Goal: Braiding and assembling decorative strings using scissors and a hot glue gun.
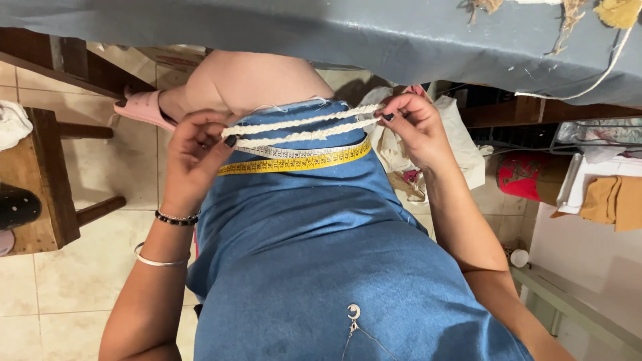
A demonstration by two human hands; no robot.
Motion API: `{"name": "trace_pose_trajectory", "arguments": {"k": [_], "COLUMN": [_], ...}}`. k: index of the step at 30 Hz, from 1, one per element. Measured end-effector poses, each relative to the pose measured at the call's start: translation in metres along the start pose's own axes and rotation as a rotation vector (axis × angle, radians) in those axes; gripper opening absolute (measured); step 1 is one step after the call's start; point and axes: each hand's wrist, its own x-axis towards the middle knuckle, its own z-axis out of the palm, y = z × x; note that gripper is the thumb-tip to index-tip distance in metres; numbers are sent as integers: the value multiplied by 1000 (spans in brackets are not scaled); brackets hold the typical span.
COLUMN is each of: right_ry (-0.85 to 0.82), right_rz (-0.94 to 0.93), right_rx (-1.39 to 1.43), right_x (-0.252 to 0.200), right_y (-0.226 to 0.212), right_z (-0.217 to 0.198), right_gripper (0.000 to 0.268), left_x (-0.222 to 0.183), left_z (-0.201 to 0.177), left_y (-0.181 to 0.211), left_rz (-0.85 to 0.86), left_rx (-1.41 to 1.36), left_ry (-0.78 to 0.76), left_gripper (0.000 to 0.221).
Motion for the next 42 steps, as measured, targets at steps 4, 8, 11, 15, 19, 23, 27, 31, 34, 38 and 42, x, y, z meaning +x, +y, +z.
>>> {"name": "trace_pose_trajectory", "arguments": {"k": [4, 8, 11, 15, 19, 23, 27, 31, 34, 38, 42], "right_ry": [-20, -70, -87, -147, -64, 7, 30, 36, 66, 102, 50], "right_rz": [222, 311, 376, 288, 112, 10, 32, 167, 227, 261, 242], "right_rx": [445, 644, 735, 743, 458, 296, 313, 318, 330, 335, 283], "right_x": [-3, -3, -3, -1, 3, 5, 1, 3, 4, 4, 7], "right_y": [24, 27, 44, 43, 58, 51, 47, 46, 44, 40, 52], "right_z": [-9, -6, -12, -9, -12, -10, -6, 1, 6, 7, 0], "right_gripper": [12, 14, 14, 38, 43, 35, 33, 38, 37, 35, 33], "left_x": [0, -2, -4, -2, -1, -1, -1, 1, 5, 8, 12], "left_z": [4, 3, -1, -7, -10, -7, -6, -6, -3, 24, 57], "left_y": [17, 21, 11, 9, 3, 10, 13, 2, -3, -3, -23], "left_rz": [89, 72, 61, 77, 123, 153, 157, 43, 177, 556, 714], "left_rx": [81, 100, 49, 85, 192, 265, 274, 248, 462, 807, 945], "left_ry": [-60, -81, -93, -102, -89, -69, -72, -100, -92, -154, -205], "left_gripper": [23, 20, 37, 35, 28, 18, 15, 18, 22, 28, 25]}}
